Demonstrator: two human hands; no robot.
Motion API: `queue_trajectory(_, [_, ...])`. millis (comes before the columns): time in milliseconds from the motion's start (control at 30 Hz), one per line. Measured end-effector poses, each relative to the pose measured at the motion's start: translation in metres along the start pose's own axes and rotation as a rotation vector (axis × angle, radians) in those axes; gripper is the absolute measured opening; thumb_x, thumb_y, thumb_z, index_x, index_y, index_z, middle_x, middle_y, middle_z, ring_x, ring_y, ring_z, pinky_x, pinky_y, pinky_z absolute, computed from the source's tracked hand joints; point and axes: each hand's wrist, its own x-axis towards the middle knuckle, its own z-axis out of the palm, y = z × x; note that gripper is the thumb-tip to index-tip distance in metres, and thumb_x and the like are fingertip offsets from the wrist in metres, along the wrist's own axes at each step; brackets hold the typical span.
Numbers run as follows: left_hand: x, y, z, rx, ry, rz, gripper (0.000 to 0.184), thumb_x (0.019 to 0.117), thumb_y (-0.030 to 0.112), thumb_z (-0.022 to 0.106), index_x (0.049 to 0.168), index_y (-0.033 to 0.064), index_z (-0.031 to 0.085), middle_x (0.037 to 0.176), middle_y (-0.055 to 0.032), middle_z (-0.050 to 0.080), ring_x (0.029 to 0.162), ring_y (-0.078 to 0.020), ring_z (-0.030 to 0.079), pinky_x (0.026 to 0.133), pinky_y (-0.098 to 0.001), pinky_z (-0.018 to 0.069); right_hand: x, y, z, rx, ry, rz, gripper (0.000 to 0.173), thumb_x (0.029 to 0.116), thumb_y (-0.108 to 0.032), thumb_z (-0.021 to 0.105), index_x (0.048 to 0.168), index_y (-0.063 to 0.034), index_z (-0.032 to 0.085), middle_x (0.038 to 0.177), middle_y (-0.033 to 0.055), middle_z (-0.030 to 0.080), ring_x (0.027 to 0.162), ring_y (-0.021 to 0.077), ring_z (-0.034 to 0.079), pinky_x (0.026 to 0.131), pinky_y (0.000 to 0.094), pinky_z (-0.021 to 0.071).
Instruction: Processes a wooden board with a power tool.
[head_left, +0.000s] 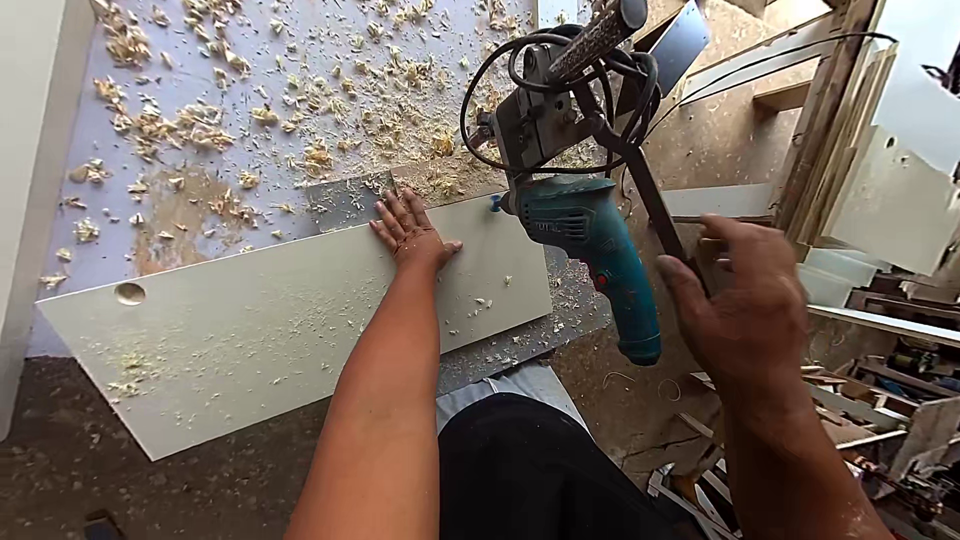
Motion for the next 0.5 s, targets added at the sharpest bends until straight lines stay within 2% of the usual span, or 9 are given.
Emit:
queue_trajectory(33, [0.000, 0.000, 0.000, 0.004, -0.008, -0.004, 0.144, 0.0738, 0.075, 0.074, 0.161, 0.0085, -0.019, 0.165, -0.0238, -0.029, 0.153, -0.0478, -0.023, 0.116, -0.0733, -0.0125, 0.000, -0.012, -0.003, 0.048, 0.096, -0.072, 0.051, 0.1017, -0.036, 0.062, 0.136, 0.0020, 0.057, 0.117, 0.0243, 0.065, 0.105, 0.0330, 0.067, 0.088, 0.0490, 0.0575])
queue_trajectory(67, [0.000, 0.000, 0.000, 0.006, -0.016, -0.008, 0.144, 0.0739, 0.075, 0.074, 0.161, 0.0091, -0.020, 0.165, -0.0235, -0.029, 0.153, -0.0477, -0.024, 0.116, -0.0731, -0.0128, -0.001, -0.025, -0.005, 0.086, 0.088, -0.071, 0.055, 0.1011, -0.038, 0.062, 0.138, 0.0023, 0.052, 0.112, 0.0205, 0.068, 0.099, 0.0275, 0.069, 0.084, 0.0443, 0.0594])
queue_trajectory(133, [0.000, 0.000, 0.000, 0.003, -0.018, -0.003, 0.144, 0.0736, 0.074, 0.074, 0.162, 0.0090, -0.020, 0.165, -0.0231, -0.030, 0.153, -0.0470, -0.025, 0.116, -0.0732, -0.0130, 0.005, -0.046, -0.005, 0.126, -0.191, 0.130, 0.078, 0.0959, -0.054, 0.063, 0.155, -0.0107, 0.036, 0.109, 0.0091, 0.070, 0.089, 0.0185, 0.071, 0.074, 0.0429, 0.0613])
queue_trajectory(200, [0.000, 0.000, 0.000, 0.002, -0.013, 0.005, 0.145, 0.0732, 0.074, 0.075, 0.162, 0.0087, -0.019, 0.165, -0.0227, -0.030, 0.153, -0.0465, -0.025, 0.116, -0.0732, -0.0125, 0.021, -0.048, 0.010, 0.276, -0.447, 0.332, 0.097, 0.0873, -0.054, 0.077, 0.162, -0.0252, 0.022, 0.100, 0.0102, 0.069, 0.075, 0.0233, 0.069, 0.065, 0.0497, 0.0593])
queue_trajectory(267, [0.000, 0.000, -0.001, -0.004, -0.006, 0.004, 0.144, 0.0734, 0.073, 0.075, 0.162, 0.0086, -0.019, 0.165, -0.0232, -0.030, 0.153, -0.0470, -0.024, 0.117, -0.0731, -0.0122, 0.034, -0.043, 0.020, 0.445, -0.568, 0.393, 0.097, 0.0856, -0.038, 0.083, 0.160, -0.0311, 0.022, 0.107, 0.0103, 0.069, 0.078, 0.0244, 0.073, 0.069, 0.0473, 0.0653])
queue_trajectory(333, [-0.001, -0.001, -0.002, -0.013, -0.012, 0.006, 0.143, 0.0742, 0.072, 0.075, 0.162, 0.0078, -0.018, 0.166, -0.0241, -0.028, 0.153, -0.0475, -0.023, 0.117, -0.0733, -0.0119, 0.038, -0.044, 0.022, 0.529, -0.591, 0.386, 0.092, 0.0880, -0.020, 0.082, 0.159, -0.0286, 0.024, 0.108, 0.0097, 0.070, 0.077, 0.0241, 0.075, 0.066, 0.0439, 0.0668])
queue_trajectory(367, [-0.002, -0.001, -0.003, -0.011, -0.017, 0.008, 0.143, 0.0742, 0.073, 0.075, 0.162, 0.0080, -0.018, 0.166, -0.0241, -0.028, 0.153, -0.0474, -0.023, 0.117, -0.0732, -0.0118, 0.038, -0.045, 0.022, 0.526, -0.592, 0.382, 0.091, 0.0889, -0.016, 0.080, 0.159, -0.0278, 0.024, 0.107, 0.0098, 0.069, 0.076, 0.0239, 0.074, 0.064, 0.0428, 0.0662])
queue_trajectory(433, [-0.001, 0.000, -0.003, -0.011, -0.012, 0.010, 0.144, 0.0738, 0.073, 0.075, 0.162, 0.0076, -0.018, 0.165, -0.0239, -0.029, 0.154, -0.0466, -0.023, 0.117, -0.0732, -0.0113, 0.039, -0.046, 0.021, 0.489, -0.582, 0.374, 0.091, 0.0894, -0.016, 0.080, 0.159, -0.0284, 0.024, 0.104, 0.0101, 0.069, 0.073, 0.0235, 0.072, 0.061, 0.0418, 0.0641])
queue_trajectory(500, [-0.001, -0.001, -0.001, -0.014, 0.000, 0.012, 0.145, 0.0734, 0.073, 0.076, 0.162, 0.0070, -0.018, 0.165, -0.0240, -0.029, 0.154, -0.0463, -0.023, 0.117, -0.0732, -0.0113, 0.038, -0.046, 0.024, 0.437, -0.548, 0.355, 0.091, 0.0866, -0.022, 0.084, 0.158, -0.0288, 0.027, 0.104, 0.0112, 0.068, 0.071, 0.0238, 0.070, 0.062, 0.0440, 0.0625])
